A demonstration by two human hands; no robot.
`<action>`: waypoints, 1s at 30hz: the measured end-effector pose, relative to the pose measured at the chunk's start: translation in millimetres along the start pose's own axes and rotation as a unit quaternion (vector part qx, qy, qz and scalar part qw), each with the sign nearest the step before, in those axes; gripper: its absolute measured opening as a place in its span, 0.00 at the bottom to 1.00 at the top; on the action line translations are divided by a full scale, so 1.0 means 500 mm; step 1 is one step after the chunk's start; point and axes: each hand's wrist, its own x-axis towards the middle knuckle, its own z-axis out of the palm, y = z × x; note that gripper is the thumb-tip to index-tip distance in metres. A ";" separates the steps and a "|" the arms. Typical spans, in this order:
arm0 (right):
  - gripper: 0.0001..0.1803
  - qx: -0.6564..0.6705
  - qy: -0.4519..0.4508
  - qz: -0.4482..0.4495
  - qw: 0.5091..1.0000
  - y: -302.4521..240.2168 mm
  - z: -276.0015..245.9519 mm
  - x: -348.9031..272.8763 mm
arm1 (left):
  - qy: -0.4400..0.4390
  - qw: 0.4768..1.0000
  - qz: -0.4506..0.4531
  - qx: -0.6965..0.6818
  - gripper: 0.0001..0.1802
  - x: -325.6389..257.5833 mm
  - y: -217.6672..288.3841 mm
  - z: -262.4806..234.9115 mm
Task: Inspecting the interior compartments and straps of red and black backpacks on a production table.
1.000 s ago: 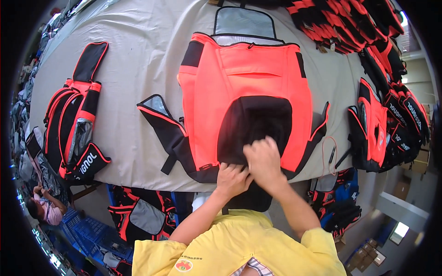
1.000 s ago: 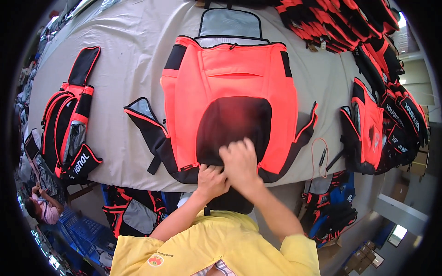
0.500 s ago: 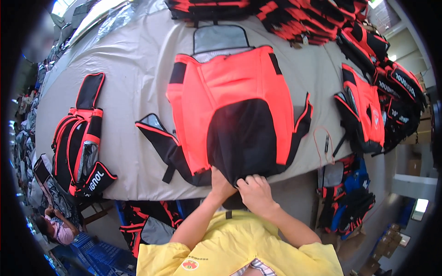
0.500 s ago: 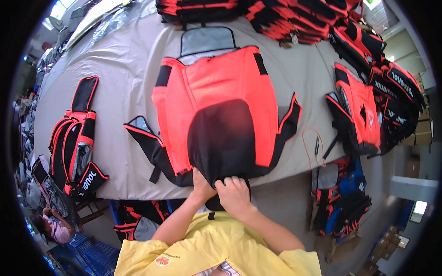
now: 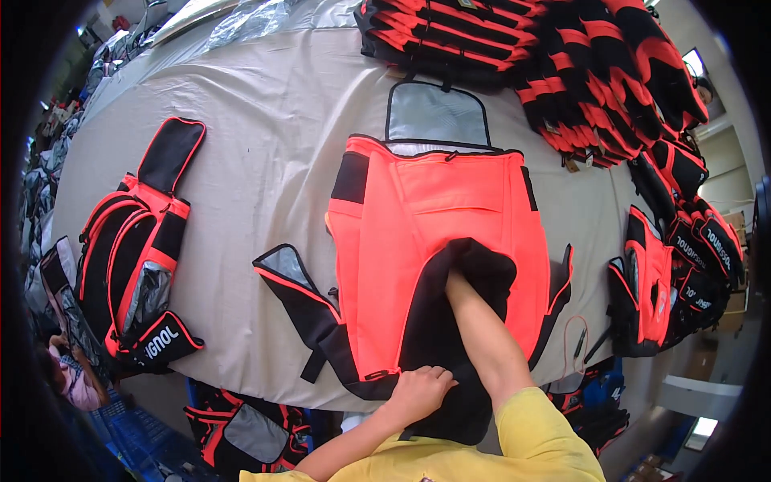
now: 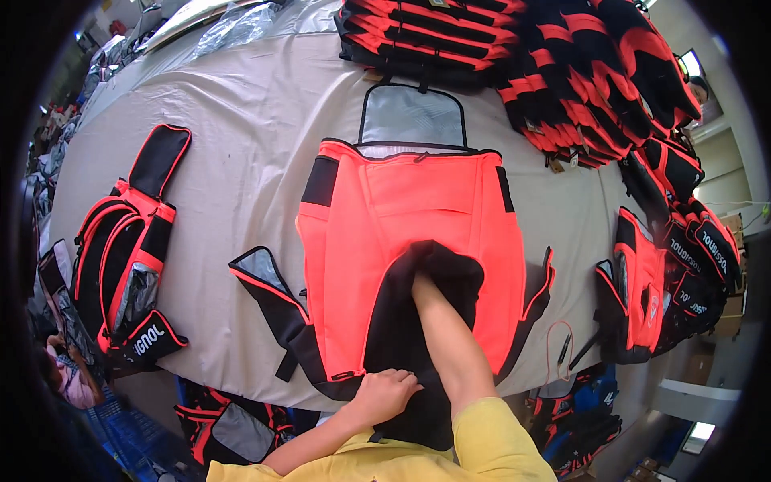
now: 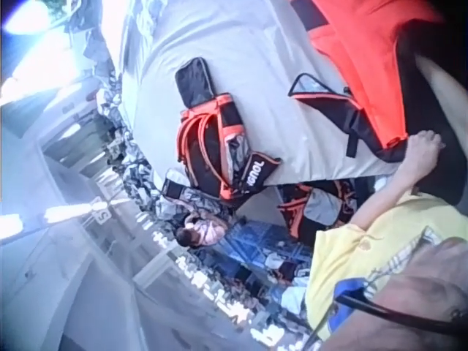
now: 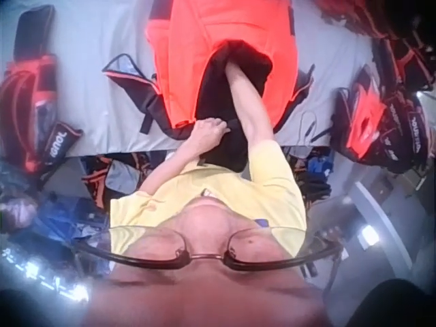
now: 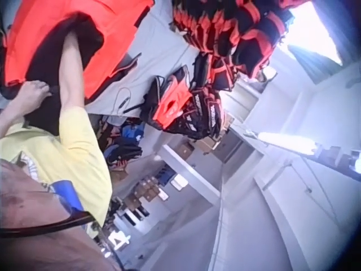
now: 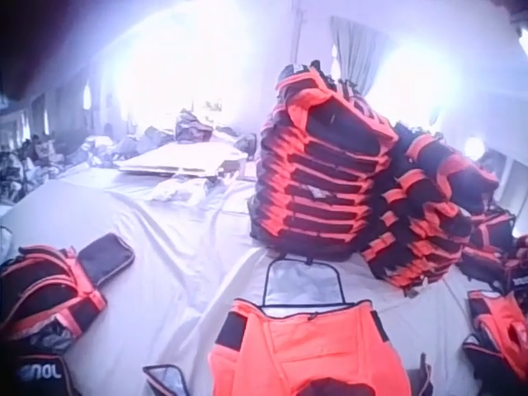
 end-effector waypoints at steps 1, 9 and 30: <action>0.22 -0.006 -0.025 -0.004 1.000 -0.003 -0.010 0.005 | -0.068 0.996 -0.024 -0.051 0.08 0.013 -0.001 -0.037; 0.32 -0.026 -0.143 -0.018 0.989 -0.077 -0.187 -0.165 | -0.175 0.953 0.215 0.124 0.48 -0.101 -0.083 -0.138; 0.33 -0.082 0.071 -0.065 0.992 0.028 -0.069 -0.272 | 0.276 0.955 -0.052 0.098 0.40 0.166 -0.075 -0.284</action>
